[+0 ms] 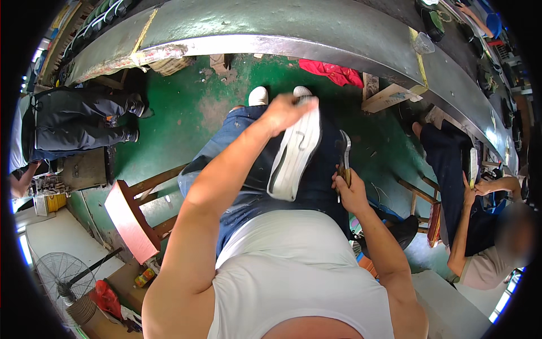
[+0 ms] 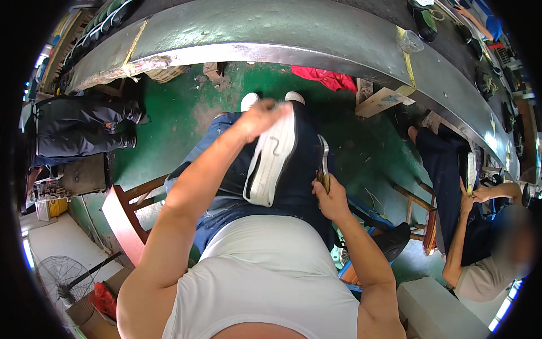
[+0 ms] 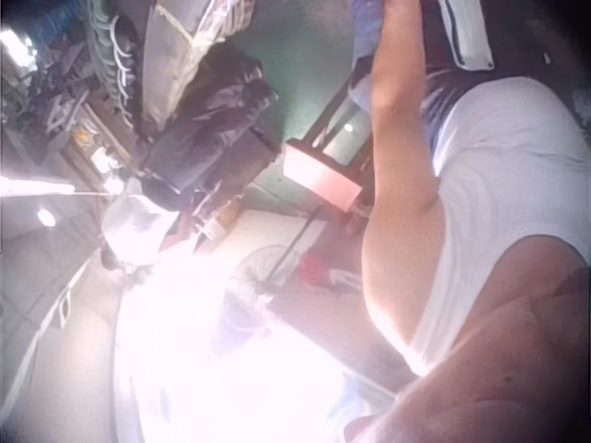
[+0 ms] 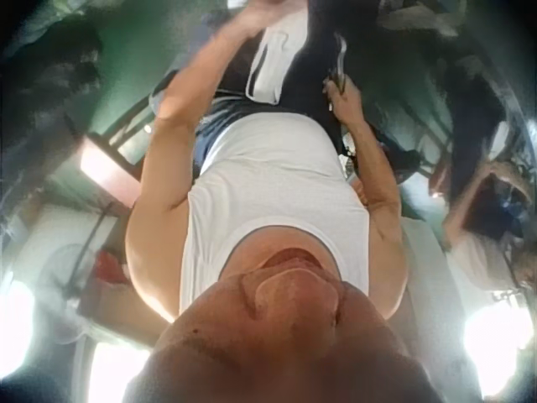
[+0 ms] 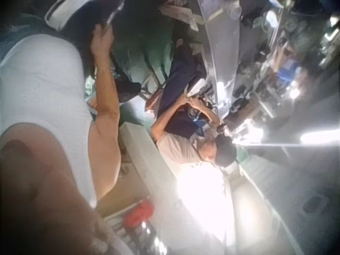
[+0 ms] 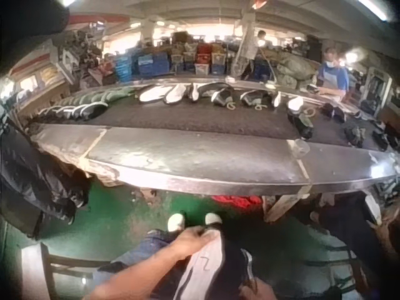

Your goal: Manually lasting shoes by pulling the upper over the form and trimming excess material with a hand tool.

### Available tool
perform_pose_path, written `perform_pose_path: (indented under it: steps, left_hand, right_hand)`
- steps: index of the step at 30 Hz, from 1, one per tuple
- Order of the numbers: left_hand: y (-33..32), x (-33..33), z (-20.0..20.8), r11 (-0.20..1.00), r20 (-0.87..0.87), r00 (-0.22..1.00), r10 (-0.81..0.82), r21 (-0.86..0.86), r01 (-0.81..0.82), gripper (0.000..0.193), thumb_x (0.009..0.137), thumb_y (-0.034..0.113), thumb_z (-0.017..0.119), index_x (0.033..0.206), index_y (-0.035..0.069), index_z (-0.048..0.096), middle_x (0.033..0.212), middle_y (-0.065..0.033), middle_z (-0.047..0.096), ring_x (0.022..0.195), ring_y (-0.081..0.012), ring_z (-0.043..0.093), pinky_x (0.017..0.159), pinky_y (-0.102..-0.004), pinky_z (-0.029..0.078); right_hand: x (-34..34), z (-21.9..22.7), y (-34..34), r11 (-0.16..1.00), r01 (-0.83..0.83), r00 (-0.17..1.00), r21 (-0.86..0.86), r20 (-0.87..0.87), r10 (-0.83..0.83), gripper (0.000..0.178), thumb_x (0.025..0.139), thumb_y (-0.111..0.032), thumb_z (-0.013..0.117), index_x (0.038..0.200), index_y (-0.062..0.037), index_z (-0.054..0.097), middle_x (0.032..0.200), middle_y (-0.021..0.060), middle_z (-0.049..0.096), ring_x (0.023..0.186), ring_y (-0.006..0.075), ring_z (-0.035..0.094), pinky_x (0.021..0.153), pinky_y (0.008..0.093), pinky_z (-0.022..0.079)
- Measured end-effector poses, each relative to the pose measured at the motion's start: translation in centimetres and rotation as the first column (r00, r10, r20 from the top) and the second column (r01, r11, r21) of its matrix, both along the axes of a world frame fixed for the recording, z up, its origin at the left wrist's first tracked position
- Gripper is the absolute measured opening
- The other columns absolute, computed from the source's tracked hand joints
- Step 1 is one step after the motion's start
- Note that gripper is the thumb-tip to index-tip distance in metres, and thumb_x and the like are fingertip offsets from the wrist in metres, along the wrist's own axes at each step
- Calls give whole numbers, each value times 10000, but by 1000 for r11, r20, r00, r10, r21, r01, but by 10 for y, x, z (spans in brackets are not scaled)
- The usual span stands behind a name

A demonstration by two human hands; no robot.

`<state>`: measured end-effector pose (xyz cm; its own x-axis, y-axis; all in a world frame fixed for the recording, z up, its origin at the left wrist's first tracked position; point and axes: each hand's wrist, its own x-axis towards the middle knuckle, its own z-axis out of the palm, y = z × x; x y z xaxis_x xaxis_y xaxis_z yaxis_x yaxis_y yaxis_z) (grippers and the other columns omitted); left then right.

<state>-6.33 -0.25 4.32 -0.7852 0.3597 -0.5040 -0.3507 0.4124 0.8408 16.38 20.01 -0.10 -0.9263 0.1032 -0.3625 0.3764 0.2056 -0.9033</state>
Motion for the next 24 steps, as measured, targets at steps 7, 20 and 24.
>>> perform_pose_path:
  steps: [7, 20, 24]
  left_hand:
    - [-52, 63, -69, 914, -105, 944, -313, 235, 329, 844, 780, 209, 741, 1463, -112, 363, 1202, -265, 644, 1083, -335, 647, 960, -385, 504]
    - [-36, 82, -40, 956, -432, 891, -138, -295, 6, 221, 902, 200, 645, 882, -6, 726, 736, -214, 679, 653, -345, 689, 622, -420, 542]
    - [-27, 88, -37, 926, -626, 736, -258, -377, 4, 250, 901, 203, 638, 727, 25, 669, 633, -186, 646, 578, -399, 641, 581, -470, 536]
  right_hand:
    - [-28, 39, 7, 893, -401, 915, 203, 133, 381, 224, 949, -212, 583, 1074, -26, 596, 804, 173, 647, 751, 319, 644, 713, 383, 507]
    - [-50, 41, 3, 768, -564, 825, 305, 260, 503, 213, 938, -186, 605, 1037, 0, 584, 821, 177, 639, 752, 319, 647, 707, 418, 525]
    - [-72, 57, 15, 802, -593, 762, 73, 374, 529, 197, 944, -165, 619, 1050, -1, 590, 819, 99, 616, 754, 213, 644, 662, 355, 551]
